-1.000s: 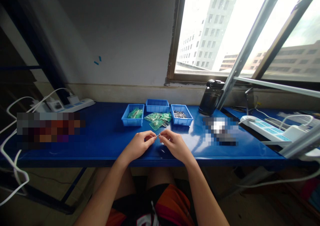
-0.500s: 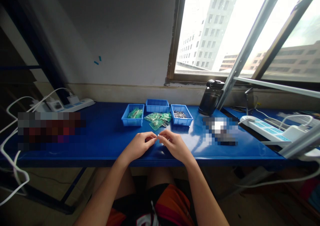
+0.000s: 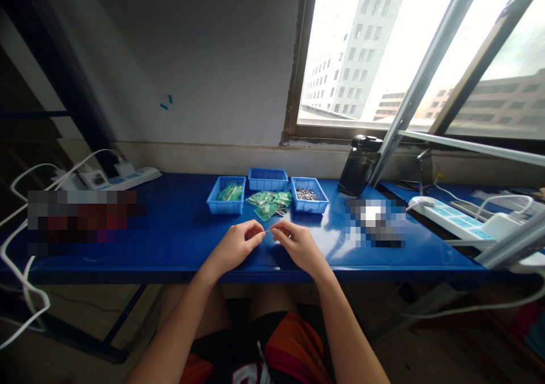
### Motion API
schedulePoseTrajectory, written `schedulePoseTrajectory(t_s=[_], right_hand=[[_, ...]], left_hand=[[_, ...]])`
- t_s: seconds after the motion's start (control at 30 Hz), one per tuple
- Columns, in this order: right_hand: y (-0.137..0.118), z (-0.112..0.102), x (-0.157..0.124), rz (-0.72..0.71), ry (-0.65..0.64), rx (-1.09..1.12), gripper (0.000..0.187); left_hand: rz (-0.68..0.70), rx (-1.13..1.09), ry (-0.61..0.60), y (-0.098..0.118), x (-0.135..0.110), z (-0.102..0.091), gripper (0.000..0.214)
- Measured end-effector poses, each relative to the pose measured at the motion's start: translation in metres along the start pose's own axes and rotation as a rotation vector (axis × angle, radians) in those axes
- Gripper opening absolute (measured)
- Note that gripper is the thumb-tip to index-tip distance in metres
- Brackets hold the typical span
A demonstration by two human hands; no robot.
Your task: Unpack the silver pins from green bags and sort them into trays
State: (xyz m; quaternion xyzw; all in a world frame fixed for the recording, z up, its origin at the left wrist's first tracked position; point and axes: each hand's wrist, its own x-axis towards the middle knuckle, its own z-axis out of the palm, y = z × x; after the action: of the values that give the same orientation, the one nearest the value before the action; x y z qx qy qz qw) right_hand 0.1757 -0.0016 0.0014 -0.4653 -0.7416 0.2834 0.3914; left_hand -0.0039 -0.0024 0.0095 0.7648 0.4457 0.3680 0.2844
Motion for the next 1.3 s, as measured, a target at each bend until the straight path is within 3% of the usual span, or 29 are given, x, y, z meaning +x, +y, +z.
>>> schedulePoseTrajectory(t_s=[0.7, 1.3], right_hand=[[-0.002, 0.0009, 0.0005, -0.091, -0.095, -0.151, 0.026], [-0.0023, -0.0006, -0.0003, -0.021, -0.053, -0.048, 0.027]], left_hand=[[0.013, -0.054, -0.012, -0.0022, -0.0012, 0.0011, 0.016], [0.005, -0.008, 0.027, 0.0005, -0.0037, -0.0001, 0.008]])
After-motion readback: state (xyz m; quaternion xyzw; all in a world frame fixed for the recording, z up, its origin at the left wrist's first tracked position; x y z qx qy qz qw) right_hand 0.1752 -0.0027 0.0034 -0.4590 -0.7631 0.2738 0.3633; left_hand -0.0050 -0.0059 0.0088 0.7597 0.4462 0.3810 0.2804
